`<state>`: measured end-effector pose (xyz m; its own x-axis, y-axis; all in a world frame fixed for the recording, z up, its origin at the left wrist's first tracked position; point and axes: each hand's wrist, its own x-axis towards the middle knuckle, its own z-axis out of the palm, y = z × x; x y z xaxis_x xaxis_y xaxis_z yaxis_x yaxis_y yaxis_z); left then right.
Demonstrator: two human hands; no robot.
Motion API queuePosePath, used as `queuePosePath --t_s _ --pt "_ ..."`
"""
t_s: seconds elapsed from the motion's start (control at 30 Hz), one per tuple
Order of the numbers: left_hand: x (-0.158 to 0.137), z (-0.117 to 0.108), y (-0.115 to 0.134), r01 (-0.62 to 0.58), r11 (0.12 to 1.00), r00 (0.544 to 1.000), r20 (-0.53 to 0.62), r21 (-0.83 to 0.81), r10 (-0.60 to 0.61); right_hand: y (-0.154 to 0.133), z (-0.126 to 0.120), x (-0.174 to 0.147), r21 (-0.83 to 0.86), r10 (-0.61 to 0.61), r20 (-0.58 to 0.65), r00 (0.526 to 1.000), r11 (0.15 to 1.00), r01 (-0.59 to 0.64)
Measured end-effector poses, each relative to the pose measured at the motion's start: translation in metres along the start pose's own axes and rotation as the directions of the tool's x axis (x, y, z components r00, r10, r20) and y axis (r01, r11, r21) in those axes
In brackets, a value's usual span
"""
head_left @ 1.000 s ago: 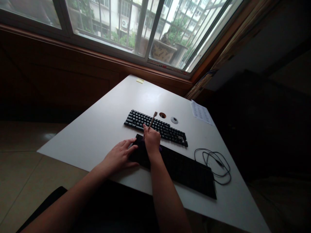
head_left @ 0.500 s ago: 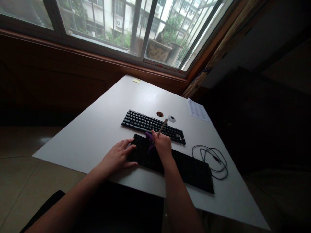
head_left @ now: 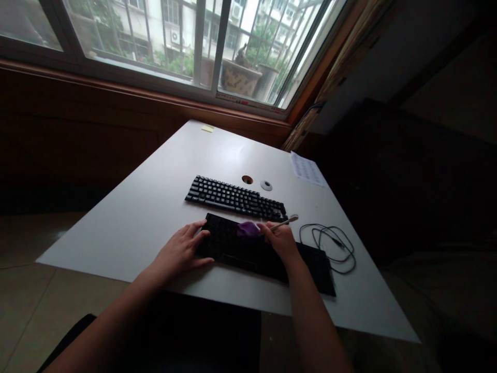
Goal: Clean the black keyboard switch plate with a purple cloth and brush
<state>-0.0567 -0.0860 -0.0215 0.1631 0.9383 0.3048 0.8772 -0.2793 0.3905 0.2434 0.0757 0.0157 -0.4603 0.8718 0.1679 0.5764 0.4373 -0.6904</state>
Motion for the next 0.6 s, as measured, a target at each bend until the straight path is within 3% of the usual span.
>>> queuePosePath --t_s 0.2,0.43,0.6 --pt "-0.001 0.004 -0.004 -0.024 1.000 1.000 0.003 0.013 0.023 0.034 -0.034 -0.032 -0.067 0.074 -0.111 0.991 0.994 -0.082" --pt "0.000 0.005 -0.006 -0.017 1.000 1.000 0.006 -0.002 0.017 0.053 -0.064 -0.074 -0.092 0.123 -0.211 0.970 0.985 -0.145" --pt "-0.001 0.006 -0.008 -0.033 0.999 0.999 -0.003 -0.008 0.033 0.062 -0.077 -0.104 -0.001 0.189 -0.305 0.933 0.980 -0.199"
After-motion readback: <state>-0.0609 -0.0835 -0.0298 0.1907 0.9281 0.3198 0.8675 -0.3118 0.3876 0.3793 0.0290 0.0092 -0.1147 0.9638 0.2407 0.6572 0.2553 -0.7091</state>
